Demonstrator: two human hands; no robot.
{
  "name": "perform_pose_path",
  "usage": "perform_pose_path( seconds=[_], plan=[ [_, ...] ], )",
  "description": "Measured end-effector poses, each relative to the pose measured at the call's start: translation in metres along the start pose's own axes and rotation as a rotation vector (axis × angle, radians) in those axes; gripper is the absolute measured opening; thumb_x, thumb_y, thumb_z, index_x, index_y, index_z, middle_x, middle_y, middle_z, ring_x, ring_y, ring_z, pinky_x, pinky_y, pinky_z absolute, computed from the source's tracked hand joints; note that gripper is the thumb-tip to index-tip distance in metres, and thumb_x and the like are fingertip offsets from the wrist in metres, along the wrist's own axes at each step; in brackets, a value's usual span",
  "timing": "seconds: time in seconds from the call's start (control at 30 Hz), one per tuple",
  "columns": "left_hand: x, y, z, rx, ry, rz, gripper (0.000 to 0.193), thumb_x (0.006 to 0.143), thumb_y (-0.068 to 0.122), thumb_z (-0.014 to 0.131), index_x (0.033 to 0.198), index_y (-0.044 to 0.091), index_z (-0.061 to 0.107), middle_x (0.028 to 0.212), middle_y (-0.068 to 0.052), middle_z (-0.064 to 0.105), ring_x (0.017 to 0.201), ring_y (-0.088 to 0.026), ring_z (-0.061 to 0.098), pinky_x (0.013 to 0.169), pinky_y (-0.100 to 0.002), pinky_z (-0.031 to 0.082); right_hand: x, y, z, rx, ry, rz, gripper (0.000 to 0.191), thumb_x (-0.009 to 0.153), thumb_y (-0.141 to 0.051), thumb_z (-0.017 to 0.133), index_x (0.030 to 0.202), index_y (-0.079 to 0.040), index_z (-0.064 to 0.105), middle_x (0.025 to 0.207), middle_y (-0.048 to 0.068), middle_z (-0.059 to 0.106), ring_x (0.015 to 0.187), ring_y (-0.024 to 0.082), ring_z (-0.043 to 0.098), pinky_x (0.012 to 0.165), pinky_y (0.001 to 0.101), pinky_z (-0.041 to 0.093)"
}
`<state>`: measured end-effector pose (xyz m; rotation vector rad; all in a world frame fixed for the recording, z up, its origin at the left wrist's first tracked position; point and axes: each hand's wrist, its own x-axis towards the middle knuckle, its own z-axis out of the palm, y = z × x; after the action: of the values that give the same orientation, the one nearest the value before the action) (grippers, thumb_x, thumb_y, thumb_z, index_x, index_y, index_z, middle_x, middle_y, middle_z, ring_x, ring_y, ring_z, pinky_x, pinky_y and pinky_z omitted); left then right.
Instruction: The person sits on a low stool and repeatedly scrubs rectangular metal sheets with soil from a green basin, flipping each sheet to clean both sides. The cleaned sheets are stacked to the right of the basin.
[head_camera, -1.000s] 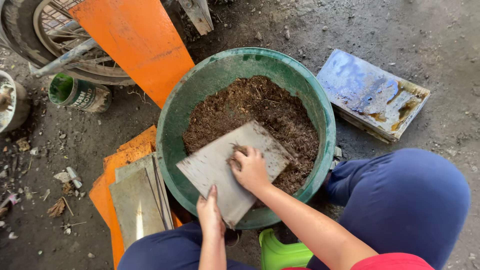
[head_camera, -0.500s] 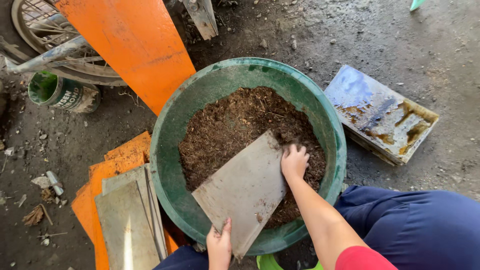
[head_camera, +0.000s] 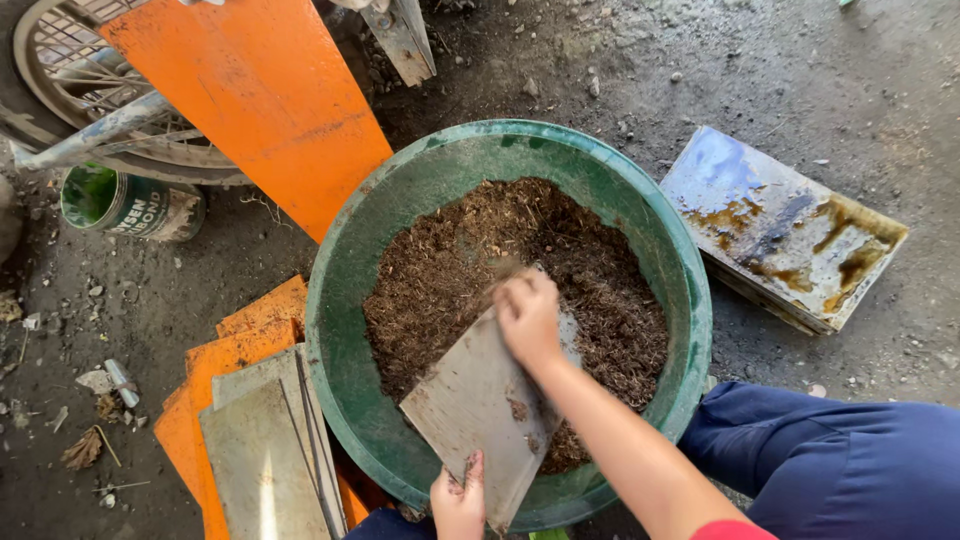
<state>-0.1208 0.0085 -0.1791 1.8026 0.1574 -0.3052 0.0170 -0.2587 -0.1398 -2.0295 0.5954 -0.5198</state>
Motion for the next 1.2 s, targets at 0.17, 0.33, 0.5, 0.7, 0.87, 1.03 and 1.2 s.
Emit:
perform_pose_path(
  seconds=[0.17, 0.33, 0.5, 0.7, 0.87, 1.03, 1.2],
  plan=[
    [-0.003, 0.005, 0.004, 0.094, -0.082, 0.111, 0.027, 0.092, 0.011, 0.071, 0.109, -0.009, 0.07, 0.099, -0.011, 0.08, 0.091, -0.013, 0.07, 0.084, -0.028, 0.054, 0.02, 0.084, -0.027, -0.044, 0.002, 0.44, 0.032, 0.1, -0.032, 0.056, 0.122, -0.013, 0.07, 0.132, 0.019, 0.057, 0.121, 0.038, 0.056, 0.106, 0.0484, 0.046],
    [-0.001, 0.026, 0.01, 0.089, -0.096, -0.017, 0.026, 0.094, 0.015, 0.069, 0.107, -0.008, 0.071, 0.095, -0.012, 0.081, 0.087, -0.013, 0.069, 0.08, -0.03, 0.055, -0.031, 0.098, -0.023, -0.193, 0.098, 0.295, 0.029, 0.1, -0.029, 0.057, 0.117, -0.007, 0.068, 0.133, 0.025, 0.053, 0.121, 0.046, 0.051, 0.104, 0.0523, 0.044],
    [0.02, 0.069, 0.03, 0.224, -0.034, 0.132, 0.036, 0.093, 0.027, 0.067, 0.108, -0.005, 0.07, 0.093, -0.019, 0.08, 0.087, -0.022, 0.078, 0.078, -0.031, 0.056, -0.077, 0.067, -0.026, -0.171, 0.111, 0.322, 0.032, 0.102, -0.031, 0.055, 0.119, -0.008, 0.067, 0.126, 0.024, 0.054, 0.115, 0.045, 0.054, 0.101, 0.0519, 0.046],
    [0.028, 0.122, 0.052, 0.468, -0.15, -0.125, 0.064, 0.099, 0.04, 0.052, 0.152, 0.007, 0.041, 0.087, -0.028, 0.073, 0.079, -0.043, 0.073, 0.072, -0.044, 0.055, -0.111, -0.006, -0.037, 0.136, -0.027, 0.308, 0.047, 0.103, -0.038, 0.044, 0.142, -0.015, 0.055, 0.142, 0.017, 0.05, 0.13, 0.034, 0.052, 0.11, 0.0445, 0.042],
    [0.018, 0.155, 0.059, 0.294, -0.069, 0.079, 0.064, 0.099, 0.041, 0.055, 0.15, 0.007, 0.04, 0.1, -0.025, 0.075, 0.091, -0.04, 0.073, 0.073, -0.041, 0.057, -0.102, -0.075, -0.054, 0.227, -0.148, -0.033, 0.06, 0.104, -0.044, 0.045, 0.155, -0.013, 0.04, 0.158, 0.018, 0.043, 0.146, 0.038, 0.039, 0.118, 0.0466, 0.031],
    [0.01, 0.165, 0.03, 0.1, -0.009, -0.001, 0.058, 0.099, 0.038, 0.054, 0.146, 0.006, 0.047, 0.117, -0.018, 0.075, 0.102, -0.03, 0.075, 0.087, -0.038, 0.056, -0.062, -0.08, -0.06, 0.038, -0.221, -0.144, 0.06, 0.1, -0.051, 0.051, 0.142, -0.009, 0.055, 0.156, 0.021, 0.043, 0.144, 0.041, 0.04, 0.117, 0.0518, 0.03],
    [-0.006, 0.149, 0.014, 0.059, 0.045, -0.029, 0.062, 0.098, 0.037, 0.059, 0.148, 0.005, 0.044, 0.128, -0.016, 0.073, 0.114, -0.027, 0.072, 0.097, -0.036, 0.052, -0.036, 0.001, -0.059, -0.35, -0.043, -0.074, 0.06, 0.097, -0.054, 0.059, 0.129, -0.003, 0.063, 0.151, 0.023, 0.045, 0.139, 0.046, 0.044, 0.114, 0.0557, 0.038]
  ],
)
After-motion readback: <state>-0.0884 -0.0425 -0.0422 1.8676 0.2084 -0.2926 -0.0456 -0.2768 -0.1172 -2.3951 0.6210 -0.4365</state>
